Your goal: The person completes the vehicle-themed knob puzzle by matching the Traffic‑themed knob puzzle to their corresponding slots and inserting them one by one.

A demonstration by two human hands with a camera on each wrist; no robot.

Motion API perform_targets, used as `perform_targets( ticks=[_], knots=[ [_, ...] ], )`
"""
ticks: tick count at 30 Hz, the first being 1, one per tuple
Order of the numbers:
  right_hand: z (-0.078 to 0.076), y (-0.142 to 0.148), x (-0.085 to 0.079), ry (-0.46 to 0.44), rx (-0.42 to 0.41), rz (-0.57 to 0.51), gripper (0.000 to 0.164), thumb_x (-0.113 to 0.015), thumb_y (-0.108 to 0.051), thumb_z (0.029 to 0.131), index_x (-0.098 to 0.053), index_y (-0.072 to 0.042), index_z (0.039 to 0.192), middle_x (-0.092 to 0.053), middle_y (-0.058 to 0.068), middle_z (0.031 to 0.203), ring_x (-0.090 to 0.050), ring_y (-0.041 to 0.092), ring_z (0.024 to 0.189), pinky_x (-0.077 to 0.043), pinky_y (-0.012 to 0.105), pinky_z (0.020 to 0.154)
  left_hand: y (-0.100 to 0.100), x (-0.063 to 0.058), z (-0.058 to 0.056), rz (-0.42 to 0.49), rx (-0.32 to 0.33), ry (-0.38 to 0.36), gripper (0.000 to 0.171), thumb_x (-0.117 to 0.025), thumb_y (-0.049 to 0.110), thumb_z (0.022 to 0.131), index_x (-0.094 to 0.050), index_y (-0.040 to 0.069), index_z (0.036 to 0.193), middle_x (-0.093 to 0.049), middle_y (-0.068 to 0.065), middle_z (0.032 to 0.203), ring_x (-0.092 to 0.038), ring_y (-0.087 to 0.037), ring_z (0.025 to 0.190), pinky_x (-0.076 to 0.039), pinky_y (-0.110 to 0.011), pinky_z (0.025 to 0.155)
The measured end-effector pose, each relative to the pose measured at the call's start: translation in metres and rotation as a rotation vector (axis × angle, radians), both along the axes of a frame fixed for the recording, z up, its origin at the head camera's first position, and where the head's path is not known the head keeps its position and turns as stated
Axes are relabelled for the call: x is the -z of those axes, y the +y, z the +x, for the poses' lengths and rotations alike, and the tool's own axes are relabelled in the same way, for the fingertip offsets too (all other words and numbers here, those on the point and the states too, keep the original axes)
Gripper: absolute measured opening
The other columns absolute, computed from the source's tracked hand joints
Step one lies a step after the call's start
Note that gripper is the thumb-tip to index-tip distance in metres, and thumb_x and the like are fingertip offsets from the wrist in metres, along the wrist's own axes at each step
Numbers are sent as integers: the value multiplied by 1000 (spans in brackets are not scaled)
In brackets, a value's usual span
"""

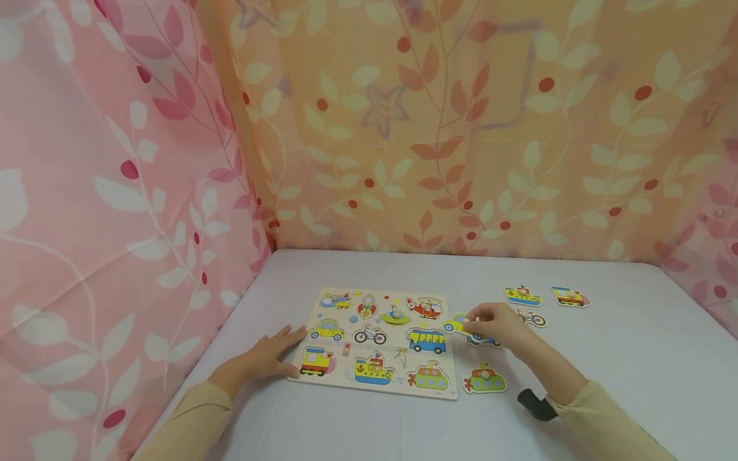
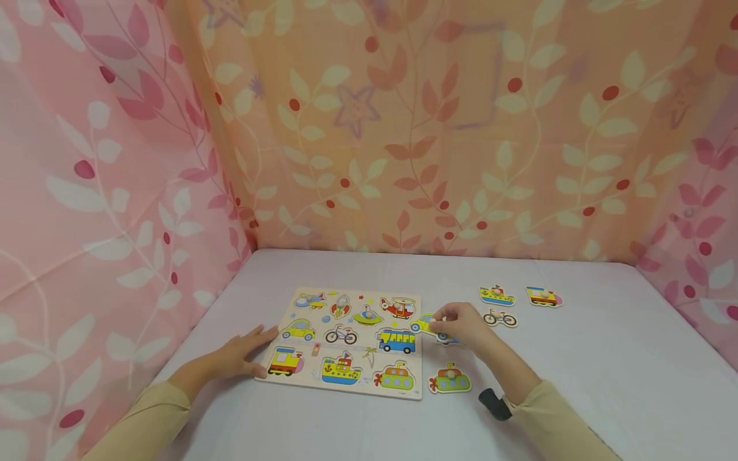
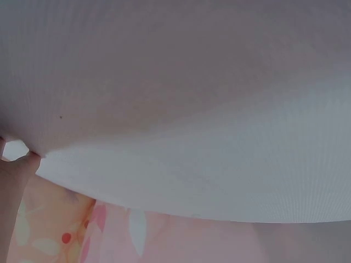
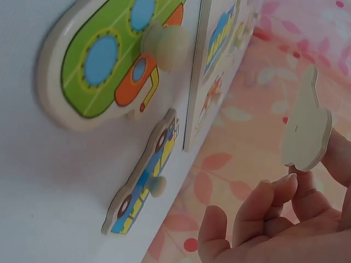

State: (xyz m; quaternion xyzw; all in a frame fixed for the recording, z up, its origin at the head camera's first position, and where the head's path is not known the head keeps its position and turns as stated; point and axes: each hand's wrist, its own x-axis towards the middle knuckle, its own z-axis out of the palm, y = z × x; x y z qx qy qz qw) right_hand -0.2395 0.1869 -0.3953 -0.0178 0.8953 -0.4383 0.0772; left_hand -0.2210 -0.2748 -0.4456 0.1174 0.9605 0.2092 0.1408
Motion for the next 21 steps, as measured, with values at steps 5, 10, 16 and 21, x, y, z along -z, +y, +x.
perform_targets(
  ticks=[5, 10, 16, 21],
  knots=[
    [-1, -10, 3, -5, -2, -19, 22, -74, -22, 86, -66, -3, 95, -51, 7, 83, -47, 23, 82, -38, 32, 63, 1, -1, 2, 4, -6, -1, 91, -81, 38, 75, -37, 15, 151, -31, -12, 156, -13, -37, 146, -5, -63, 113],
    [-1, -21, 8, -7, -20, -41, 21, -75, -20, 85, -66, -3, 94, -51, 6, 82, -48, 21, 79, -40, 30, 61, 0, -2, 3, 6, -16, -2, 91, -81, 38, 75, -37, 16, 151, -30, -13, 156, -12, -37, 146, -5, -63, 113],
    [-1, -30, 10, -7, -17, -54, 21, -75, -20, 86, -65, -3, 94, -50, 7, 82, -47, 21, 79, -40, 30, 61, -1, -2, 2, 13, -2, -1, 90, -80, 38, 76, -36, 15, 151, -31, -11, 156, -11, -37, 146, -4, -63, 113],
    [-1, -37, 11, -7, -14, -53, 19, -74, -19, 86, -65, -3, 93, -50, 7, 82, -47, 21, 80, -40, 29, 61, -1, -3, 2, 17, 17, 2, 90, -80, 39, 76, -36, 15, 151, -30, -12, 156, -12, -38, 146, -5, -63, 113]
  ],
)
